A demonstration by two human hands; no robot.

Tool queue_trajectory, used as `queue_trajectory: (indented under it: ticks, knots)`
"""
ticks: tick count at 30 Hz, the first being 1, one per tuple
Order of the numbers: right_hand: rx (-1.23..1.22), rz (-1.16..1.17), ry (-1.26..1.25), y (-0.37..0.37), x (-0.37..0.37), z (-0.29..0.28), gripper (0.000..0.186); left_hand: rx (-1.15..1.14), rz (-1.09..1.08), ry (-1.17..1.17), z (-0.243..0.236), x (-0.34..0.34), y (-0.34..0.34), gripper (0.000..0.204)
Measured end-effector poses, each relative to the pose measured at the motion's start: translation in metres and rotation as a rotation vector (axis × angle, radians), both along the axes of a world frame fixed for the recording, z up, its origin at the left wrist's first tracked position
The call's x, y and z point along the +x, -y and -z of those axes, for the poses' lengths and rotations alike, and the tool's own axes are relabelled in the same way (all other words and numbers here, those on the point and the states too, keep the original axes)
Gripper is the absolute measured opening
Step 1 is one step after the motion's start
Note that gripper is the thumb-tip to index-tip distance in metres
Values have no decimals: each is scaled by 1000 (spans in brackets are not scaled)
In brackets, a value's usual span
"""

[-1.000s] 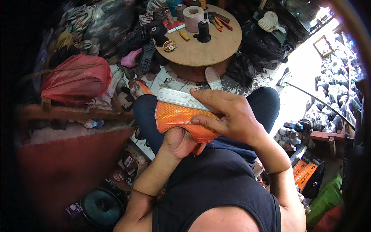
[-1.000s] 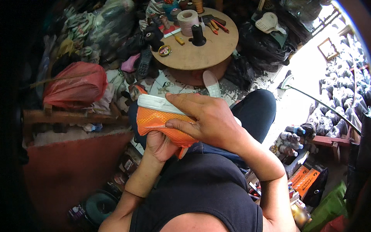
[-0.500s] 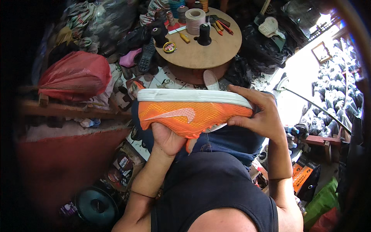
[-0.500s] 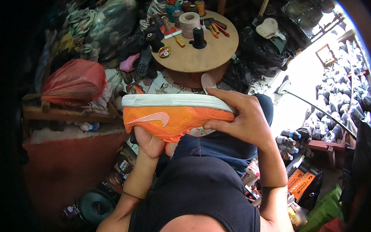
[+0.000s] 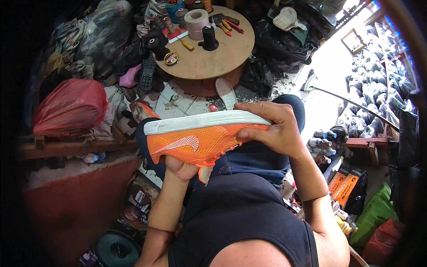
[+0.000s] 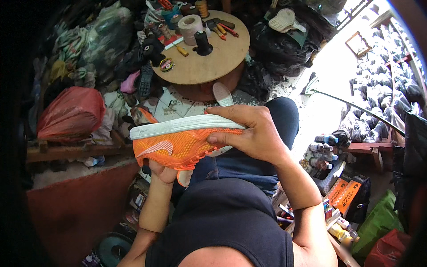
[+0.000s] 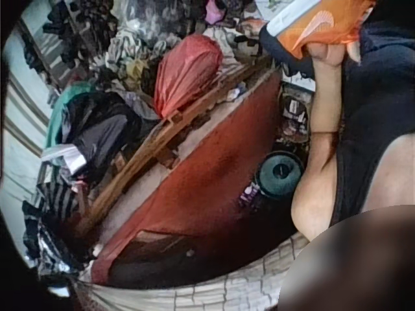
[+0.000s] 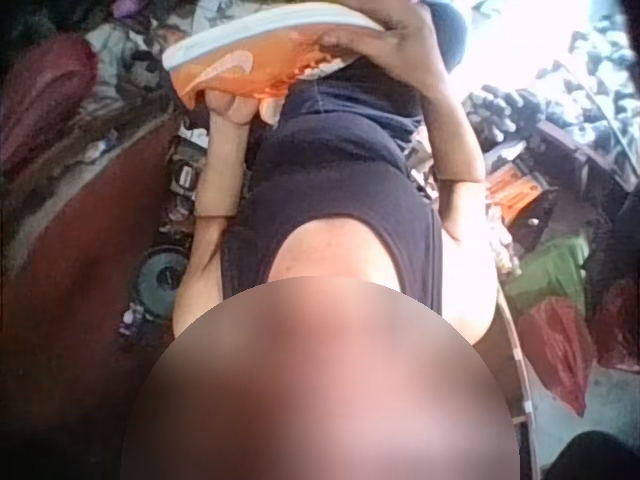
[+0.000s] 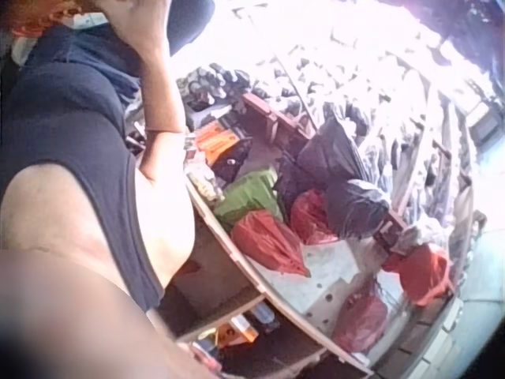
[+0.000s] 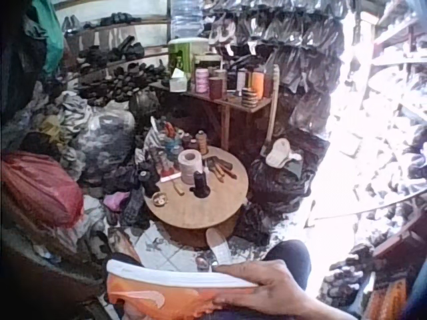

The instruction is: The person sits on the floor in a cluttered workshop and handles an orange Nike sneaker. They separate the upper from the sole, then reattach the sole by pressing and aligning the edges, repeatedly checking the fit and pressing the seam.

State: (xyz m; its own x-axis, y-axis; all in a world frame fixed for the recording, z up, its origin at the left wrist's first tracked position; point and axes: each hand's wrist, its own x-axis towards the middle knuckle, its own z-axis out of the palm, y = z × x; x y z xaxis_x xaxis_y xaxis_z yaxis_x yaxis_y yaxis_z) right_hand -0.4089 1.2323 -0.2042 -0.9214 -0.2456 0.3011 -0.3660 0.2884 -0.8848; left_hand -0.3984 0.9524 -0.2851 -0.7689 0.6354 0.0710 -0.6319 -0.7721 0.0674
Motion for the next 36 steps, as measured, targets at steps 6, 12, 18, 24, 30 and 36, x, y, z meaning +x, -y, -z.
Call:
queue_trajectory:
  ticks: [6,12,18,24,30,36]
  knots:
    - [8,10,30,9,-1,-5,53,-47,-20,-37,0,-5,-2,88]
    - [81,-15,-35,8,-2,-8,57,-17,21,-32,-10,5,-14,92]
    - [25,27,-198,5,-8,-4,60,-6,-3,21,-22,9,-19,90]
    - [-25,109,-230,-2,-1,-4,66,228,-95,128,-31,17,-25,87]
    - [-65,125,-167,-4,1,-2,58,68,-121,168,-34,21,-23,86]
    - [-84,166,-153,0,2,4,40,98,-97,316,-35,20,-20,80]
